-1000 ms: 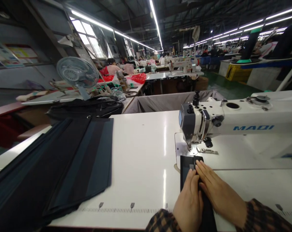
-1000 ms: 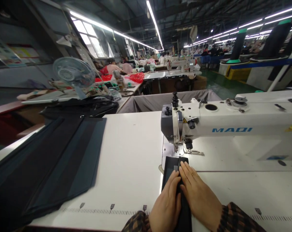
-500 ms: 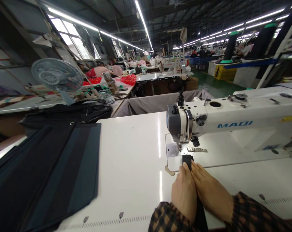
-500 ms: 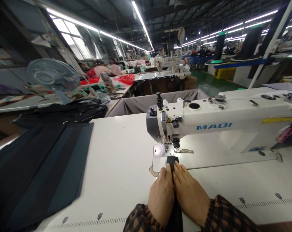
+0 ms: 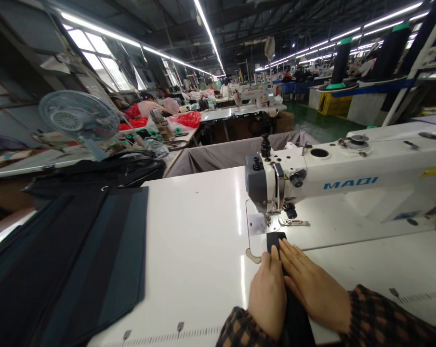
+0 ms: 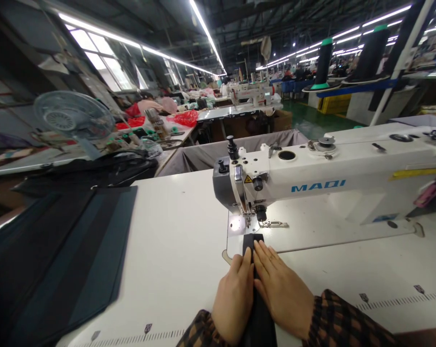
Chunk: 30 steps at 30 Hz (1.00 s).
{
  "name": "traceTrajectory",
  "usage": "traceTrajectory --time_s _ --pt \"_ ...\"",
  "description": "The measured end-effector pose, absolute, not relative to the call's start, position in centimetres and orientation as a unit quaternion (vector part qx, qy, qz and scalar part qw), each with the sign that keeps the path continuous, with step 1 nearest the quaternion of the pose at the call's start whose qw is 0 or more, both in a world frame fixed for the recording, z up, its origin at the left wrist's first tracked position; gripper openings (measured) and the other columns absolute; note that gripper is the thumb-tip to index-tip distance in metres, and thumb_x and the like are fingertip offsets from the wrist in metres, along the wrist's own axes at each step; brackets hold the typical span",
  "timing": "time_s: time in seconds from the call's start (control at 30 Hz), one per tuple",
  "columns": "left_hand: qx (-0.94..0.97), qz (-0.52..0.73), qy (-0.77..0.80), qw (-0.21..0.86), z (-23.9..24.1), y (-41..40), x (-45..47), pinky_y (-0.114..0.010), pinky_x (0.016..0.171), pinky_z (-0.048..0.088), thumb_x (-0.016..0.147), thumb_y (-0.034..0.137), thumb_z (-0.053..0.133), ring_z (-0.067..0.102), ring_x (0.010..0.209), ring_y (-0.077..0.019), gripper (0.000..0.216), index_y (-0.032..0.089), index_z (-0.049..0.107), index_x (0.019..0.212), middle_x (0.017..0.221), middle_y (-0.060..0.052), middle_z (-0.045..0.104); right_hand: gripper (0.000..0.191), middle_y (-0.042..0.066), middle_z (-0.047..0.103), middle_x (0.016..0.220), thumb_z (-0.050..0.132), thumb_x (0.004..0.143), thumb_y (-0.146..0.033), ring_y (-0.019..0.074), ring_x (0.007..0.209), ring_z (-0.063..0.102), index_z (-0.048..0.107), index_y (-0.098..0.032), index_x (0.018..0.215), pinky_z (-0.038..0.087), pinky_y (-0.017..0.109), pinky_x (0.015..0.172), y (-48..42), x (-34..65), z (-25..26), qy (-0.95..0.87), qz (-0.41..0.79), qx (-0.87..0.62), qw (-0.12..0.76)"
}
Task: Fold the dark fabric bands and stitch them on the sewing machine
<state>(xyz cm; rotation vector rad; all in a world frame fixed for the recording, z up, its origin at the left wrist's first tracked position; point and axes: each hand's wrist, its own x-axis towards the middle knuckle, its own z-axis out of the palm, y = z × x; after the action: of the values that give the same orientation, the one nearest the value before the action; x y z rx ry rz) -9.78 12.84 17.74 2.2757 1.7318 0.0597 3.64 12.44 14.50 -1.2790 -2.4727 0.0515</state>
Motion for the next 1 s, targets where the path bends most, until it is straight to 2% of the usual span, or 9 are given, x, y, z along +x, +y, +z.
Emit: traceTrajectory --time_s 0.2,0.37,0.53,0.67,0.83,1.0 --pt "0.765 0.023 0.615 0.189 18.3 12.9 -10.2 -0.031 0.081 0.046 0.077 0.001 0.031 0.056 0.091 -0.0207 0.054 0.003 0.027 0.131 0.114 -0.018 0.046 0.054 0.012 0.022 0.139 0.036 0.084 -0.019 0.0208 0.128 0.017 0.021 -0.006 0.135 0.029 0.037 0.103 12.7 3.1 15.1 -0.888 0.016 -0.432 0.156" --pt "0.75 0.095 0.616 0.22 18.8 13.9 -10.1 -0.028 0.075 0.047 0.085 0.012 0.026 0.058 0.082 -0.0184 0.042 0.009 0.04 0.124 0.102 -0.012 0.053 0.054 0.011 0.02 0.14 0.037 0.084 -0.018 0.0215 0.128 0.016 0.022 -0.007 0.134 0.027 0.038 0.104 12.6 3.3 15.1 -0.883 0.049 -0.433 0.174" --pt "0.75 0.005 0.63 0.202 18.7 13.7 -9.4 -0.035 0.074 0.049 0.077 0.003 0.031 0.059 0.084 -0.0224 0.053 0.007 0.031 0.129 0.112 -0.015 0.048 0.052 0.007 0.019 0.141 0.032 0.088 -0.021 0.0181 0.129 0.016 0.015 -0.012 0.137 0.027 0.036 0.105 12.7 3.8 15.3 -0.889 0.09 -0.417 0.166" --pt "0.736 -0.052 0.643 0.204 19.3 13.6 -8.5 -0.036 0.078 0.048 0.079 0.002 0.027 0.056 0.094 -0.025 0.051 0.002 0.026 0.131 0.118 -0.019 0.045 0.053 0.007 0.017 0.141 0.029 0.087 -0.015 0.0187 0.129 0.013 0.013 -0.012 0.137 0.025 0.038 0.105 12.4 3.7 15.0 -0.882 0.065 -0.44 0.158" --pt "0.747 -0.056 0.629 0.209 20.0 14.0 -8.4 -0.035 0.086 0.044 0.076 0.001 0.032 0.052 0.101 -0.0249 0.053 0.001 0.029 0.129 0.122 -0.019 0.043 0.053 0.007 0.017 0.141 0.03 0.086 -0.016 0.0185 0.129 0.016 0.014 -0.011 0.137 0.027 0.037 0.104 12.5 3.6 14.8 -0.886 0.05 -0.436 0.153" --pt "0.748 -0.044 0.625 0.22 20.5 15.2 -8.4 -0.035 0.082 0.046 0.071 0.001 0.038 0.055 0.094 -0.0236 0.057 0.001 0.03 0.128 0.117 -0.019 0.047 0.054 0.008 0.014 0.142 0.029 0.084 -0.013 0.0197 0.129 0.014 0.014 -0.009 0.136 0.027 0.039 0.104 13.4 3.7 14.8 -0.887 0.02 -0.438 0.145"
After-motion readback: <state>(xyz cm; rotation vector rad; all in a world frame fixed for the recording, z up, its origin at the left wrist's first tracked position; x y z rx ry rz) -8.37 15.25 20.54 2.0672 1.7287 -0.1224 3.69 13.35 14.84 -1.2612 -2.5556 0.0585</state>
